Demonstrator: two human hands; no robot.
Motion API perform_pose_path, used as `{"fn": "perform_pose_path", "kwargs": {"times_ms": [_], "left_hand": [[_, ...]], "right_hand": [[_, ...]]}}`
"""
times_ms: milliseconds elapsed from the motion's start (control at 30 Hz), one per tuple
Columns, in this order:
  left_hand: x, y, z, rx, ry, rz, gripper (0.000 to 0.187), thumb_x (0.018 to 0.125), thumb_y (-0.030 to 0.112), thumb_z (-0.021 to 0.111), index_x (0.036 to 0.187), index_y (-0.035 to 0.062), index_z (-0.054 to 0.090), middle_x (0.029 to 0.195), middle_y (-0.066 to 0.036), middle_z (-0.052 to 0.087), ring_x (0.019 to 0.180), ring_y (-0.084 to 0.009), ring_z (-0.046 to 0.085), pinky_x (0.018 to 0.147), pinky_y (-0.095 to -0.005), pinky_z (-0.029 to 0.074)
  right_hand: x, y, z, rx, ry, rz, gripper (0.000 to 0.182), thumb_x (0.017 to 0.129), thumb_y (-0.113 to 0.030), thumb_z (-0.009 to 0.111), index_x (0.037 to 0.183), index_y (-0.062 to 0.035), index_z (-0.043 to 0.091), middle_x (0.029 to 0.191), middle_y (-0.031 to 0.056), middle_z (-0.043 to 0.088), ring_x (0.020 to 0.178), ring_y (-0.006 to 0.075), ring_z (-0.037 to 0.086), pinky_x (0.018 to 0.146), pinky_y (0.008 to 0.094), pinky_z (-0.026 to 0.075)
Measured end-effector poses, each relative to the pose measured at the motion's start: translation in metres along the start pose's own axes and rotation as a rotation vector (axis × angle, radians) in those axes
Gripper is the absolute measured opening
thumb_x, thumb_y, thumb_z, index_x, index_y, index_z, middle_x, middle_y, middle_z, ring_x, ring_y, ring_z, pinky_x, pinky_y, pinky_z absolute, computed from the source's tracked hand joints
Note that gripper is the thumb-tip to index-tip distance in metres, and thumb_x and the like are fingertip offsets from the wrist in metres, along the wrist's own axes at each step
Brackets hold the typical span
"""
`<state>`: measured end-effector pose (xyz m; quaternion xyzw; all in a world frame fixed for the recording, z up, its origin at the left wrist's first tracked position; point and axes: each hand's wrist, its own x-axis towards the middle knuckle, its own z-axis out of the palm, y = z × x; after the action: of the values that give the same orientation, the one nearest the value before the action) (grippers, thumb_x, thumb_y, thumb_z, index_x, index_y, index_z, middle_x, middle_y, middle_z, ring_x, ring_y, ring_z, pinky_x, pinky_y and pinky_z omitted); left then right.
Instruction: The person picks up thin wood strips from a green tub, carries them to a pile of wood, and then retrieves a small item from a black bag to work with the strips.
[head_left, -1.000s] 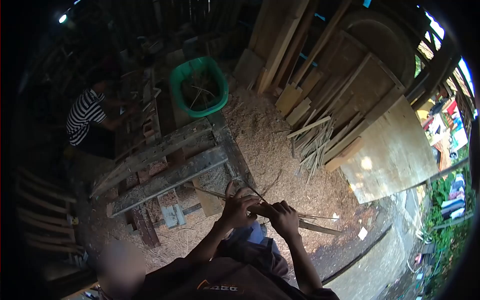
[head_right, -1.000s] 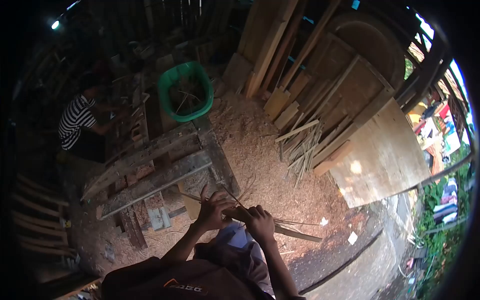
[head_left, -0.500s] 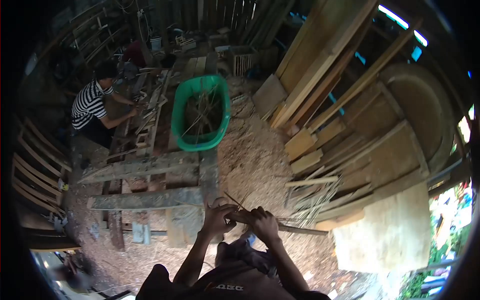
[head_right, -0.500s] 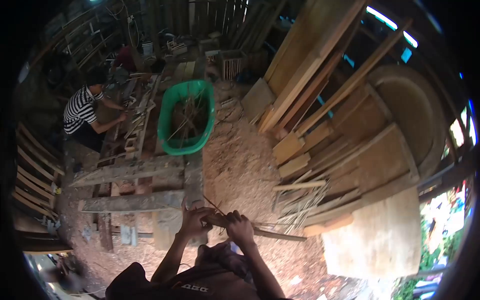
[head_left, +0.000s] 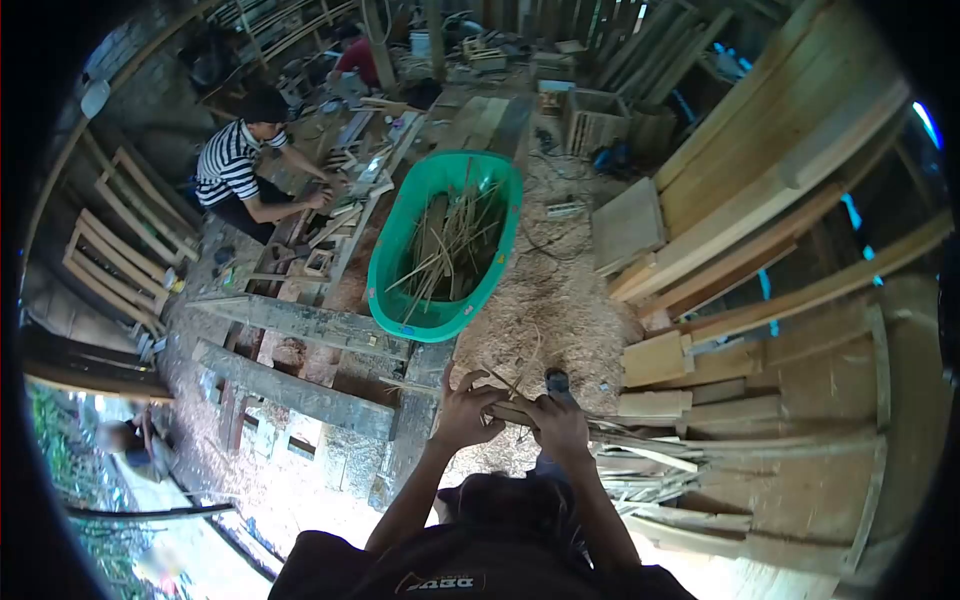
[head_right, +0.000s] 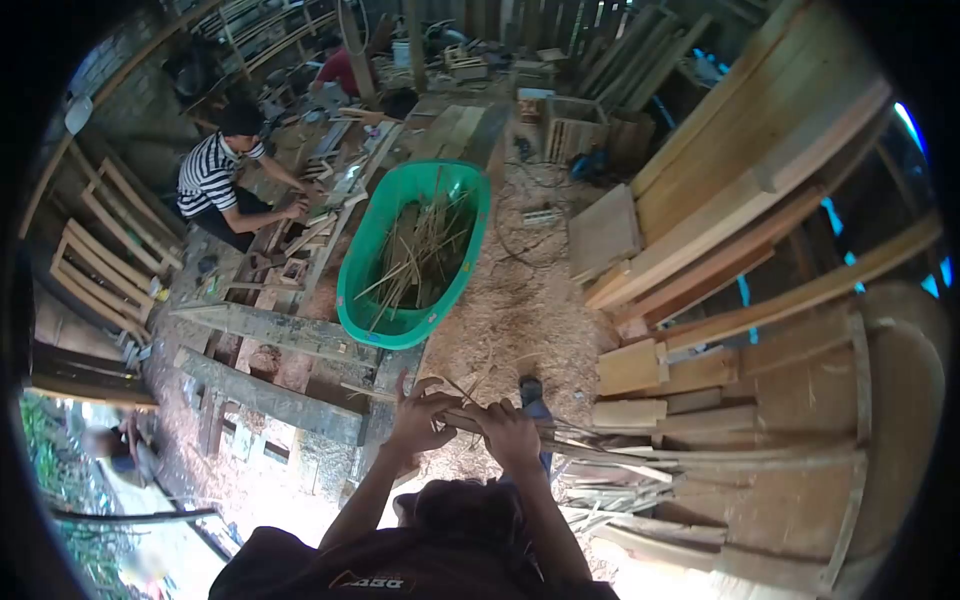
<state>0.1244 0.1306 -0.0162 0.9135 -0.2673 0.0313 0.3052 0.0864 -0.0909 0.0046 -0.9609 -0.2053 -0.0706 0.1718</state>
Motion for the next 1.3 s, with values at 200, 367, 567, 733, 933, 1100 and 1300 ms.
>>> {"fn": "perform_pose_path", "kwargs": {"times_ms": [200, 367, 567, 733, 933, 1100, 1300], "left_hand": [[0.116, 0.006, 0.012, 0.056, 0.13, -0.265, 0.046, 0.065, 0.034, 0.078, 0.11, 0.0245, 0.078, 0.107, 0.006, 0.077, 0.129, -0.0253, 0.056, 0.125, -0.0646, 0.002], [0.196, 0.021, -0.001, 0.146, 0.232, -0.379, 0.046, 0.064, 0.032, 0.076, 0.109, 0.0238, 0.078, 0.107, 0.005, 0.077, 0.127, -0.0262, 0.058, 0.124, -0.0644, 0.006], [0.234, 0.011, 0.0, 0.161, 0.317, -0.549, 0.047, 0.063, 0.031, 0.078, 0.108, 0.0225, 0.078, 0.106, 0.005, 0.077, 0.127, -0.0258, 0.057, 0.125, -0.0625, 0.006], [0.266, -0.017, -0.015, 0.185, 0.4, -0.634, 0.046, 0.063, 0.029, 0.081, 0.108, 0.0225, 0.079, 0.106, 0.004, 0.077, 0.127, -0.026, 0.056, 0.125, -0.0617, 0.007], [0.303, -0.075, -0.032, 0.191, 0.564, -0.666, 0.047, 0.064, 0.026, 0.076, 0.112, 0.0236, 0.078, 0.107, 0.003, 0.076, 0.127, -0.0265, 0.056, 0.125, -0.0613, 0.007], [0.324, -0.128, -0.026, 0.101, 0.631, -0.729, 0.05, 0.065, 0.027, 0.074, 0.115, 0.0231, 0.077, 0.111, 0.002, 0.074, 0.128, -0.0272, 0.054, 0.125, -0.0597, 0.009], [0.317, -0.178, -0.015, 0.172, 0.782, -0.845, 0.051, 0.065, 0.031, 0.077, 0.115, 0.0183, 0.077, 0.112, 0.0, 0.073, 0.129, -0.0292, 0.053, 0.123, -0.0567, 0.016]], "right_hand": [[0.107, 0.114, -0.014, 0.109, -0.142, -0.178, 0.058, 0.077, -0.013, 0.074, 0.133, -0.0244, 0.063, 0.098, 0.0027, 0.066, 0.103, 0.0241, 0.064, 0.082, 0.0412, 0.055], [0.199, 0.18, -0.058, 0.197, -0.22, -0.33, 0.053, 0.081, -0.015, 0.074, 0.132, -0.0245, 0.064, 0.099, 0.0004, 0.065, 0.107, 0.0213, 0.063, 0.084, 0.0411, 0.055], [0.271, 0.206, -0.051, 0.14, -0.263, -0.513, 0.055, 0.081, -0.017, 0.076, 0.134, -0.0254, 0.064, 0.099, -0.0003, 0.066, 0.106, 0.0198, 0.063, 0.084, 0.0375, 0.055], [0.336, 0.21, -0.042, 0.104, -0.287, -0.643, 0.054, 0.083, -0.018, 0.073, 0.136, -0.0256, 0.063, 0.1, 0.0001, 0.066, 0.11, 0.0202, 0.063, 0.085, 0.0381, 0.055], [0.432, 0.199, -0.03, 0.019, -0.318, -0.741, 0.051, 0.086, -0.018, 0.068, 0.136, -0.0249, 0.064, 0.101, 0.0011, 0.066, 0.11, 0.0229, 0.063, 0.086, 0.0389, 0.055], [0.504, 0.186, -0.017, -0.117, -0.285, -0.914, 0.042, 0.087, -0.019, 0.062, 0.128, -0.0245, 0.07, 0.097, 0.0013, 0.066, 0.106, 0.0219, 0.062, 0.084, 0.0385, 0.053], [0.554, 0.164, 0.051, -0.062, -0.506, -0.964, 0.057, 0.082, -0.016, 0.073, 0.137, -0.0273, 0.066, 0.112, 0.0027, 0.067, 0.118, 0.0248, 0.059, 0.092, 0.0436, 0.051]]}}
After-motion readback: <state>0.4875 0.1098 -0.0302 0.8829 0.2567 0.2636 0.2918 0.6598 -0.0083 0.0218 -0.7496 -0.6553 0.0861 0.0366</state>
